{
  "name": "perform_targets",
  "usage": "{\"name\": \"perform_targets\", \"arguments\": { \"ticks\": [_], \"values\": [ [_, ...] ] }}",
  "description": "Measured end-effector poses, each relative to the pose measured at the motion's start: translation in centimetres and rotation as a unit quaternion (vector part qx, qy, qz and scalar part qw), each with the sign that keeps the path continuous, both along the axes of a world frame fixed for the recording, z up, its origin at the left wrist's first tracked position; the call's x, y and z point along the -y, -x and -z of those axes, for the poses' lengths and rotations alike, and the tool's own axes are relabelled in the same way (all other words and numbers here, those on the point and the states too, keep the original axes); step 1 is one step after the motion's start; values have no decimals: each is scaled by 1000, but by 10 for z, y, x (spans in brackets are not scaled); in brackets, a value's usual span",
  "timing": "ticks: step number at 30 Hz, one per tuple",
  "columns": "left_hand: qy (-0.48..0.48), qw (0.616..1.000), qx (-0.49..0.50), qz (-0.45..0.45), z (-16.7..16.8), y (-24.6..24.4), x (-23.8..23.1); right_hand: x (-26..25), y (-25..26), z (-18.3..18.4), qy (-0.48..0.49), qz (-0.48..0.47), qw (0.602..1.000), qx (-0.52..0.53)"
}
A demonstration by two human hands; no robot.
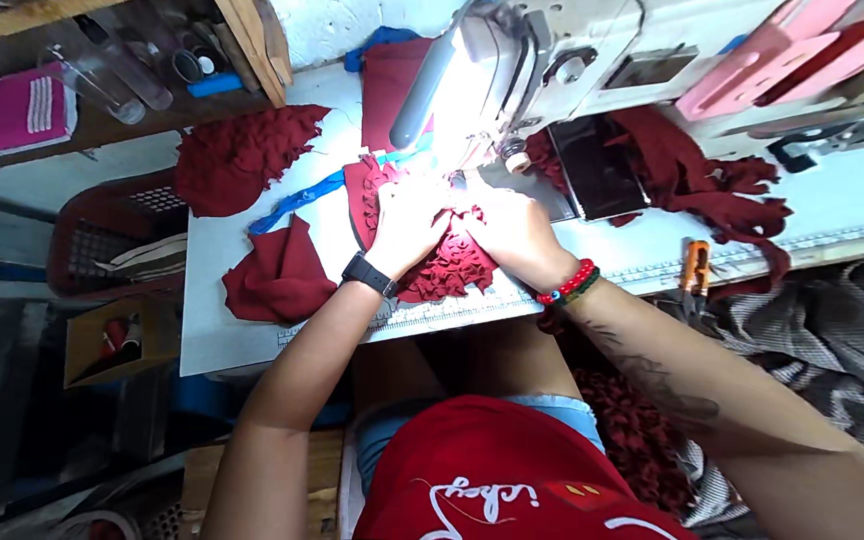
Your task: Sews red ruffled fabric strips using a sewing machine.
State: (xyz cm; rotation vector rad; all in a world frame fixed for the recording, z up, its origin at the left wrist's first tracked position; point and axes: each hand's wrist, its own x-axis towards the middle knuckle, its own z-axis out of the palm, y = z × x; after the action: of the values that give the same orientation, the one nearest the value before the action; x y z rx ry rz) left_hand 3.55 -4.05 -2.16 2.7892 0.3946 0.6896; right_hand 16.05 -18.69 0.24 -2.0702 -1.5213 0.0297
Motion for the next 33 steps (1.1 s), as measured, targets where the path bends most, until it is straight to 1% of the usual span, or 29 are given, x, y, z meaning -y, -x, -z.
{"name": "perform_targets", "arguments": {
  "ticks": [2, 4, 7, 9, 11, 13, 15, 18, 20, 21, 23, 26, 29, 33],
  "values": [
    [-6, 1000, -12, 23, -3, 2, -3, 7, 8, 2, 14, -37, 995, 87],
    [1, 999, -16, 41, -8, 6, -4, 16, 17, -2, 42, -60, 991, 114],
    [-6, 998, 6, 58, -16, 10, 4, 22, 20, -13, 80, -76, 990, 90],
    [-21, 998, -8, 65, -14, 12, 7, 23, 16, -18, 83, -94, 992, 34],
    [-13, 997, -17, 71, -9, 14, 5, 22, 11, -20, 80, -106, 991, -14],
    [-15, 997, -11, 73, -6, 16, 2, 23, 5, -21, 75, -116, 990, -32],
    [-37, 996, -3, 78, -7, 16, 2, 25, 0, -18, 56, -112, 992, 4],
    [-73, 993, 2, 94, -10, 15, 1, 23, -9, -12, 40, -103, 989, 98],
    [-86, 990, 6, 108, -12, 15, -1, 21, -12, -12, 41, -123, 982, 134],
    [-89, 989, 5, 116, -12, 15, -2, 19, -15, -13, 56, -136, 978, 146],
    [-85, 988, 0, 132, -12, 16, -4, 14, -20, -12, 91, -162, 969, 165],
    [-83, 987, -18, 137, -10, 16, -3, 12, -29, -12, 64, -190, 965, 168],
    [-79, 988, -22, 133, -11, 15, -1, 9, -34, -13, 61, -187, 963, 185],
    [-64, 990, -17, 127, -9, 14, -3, 9, -33, -13, 67, -177, 966, 175]
  ]
}}
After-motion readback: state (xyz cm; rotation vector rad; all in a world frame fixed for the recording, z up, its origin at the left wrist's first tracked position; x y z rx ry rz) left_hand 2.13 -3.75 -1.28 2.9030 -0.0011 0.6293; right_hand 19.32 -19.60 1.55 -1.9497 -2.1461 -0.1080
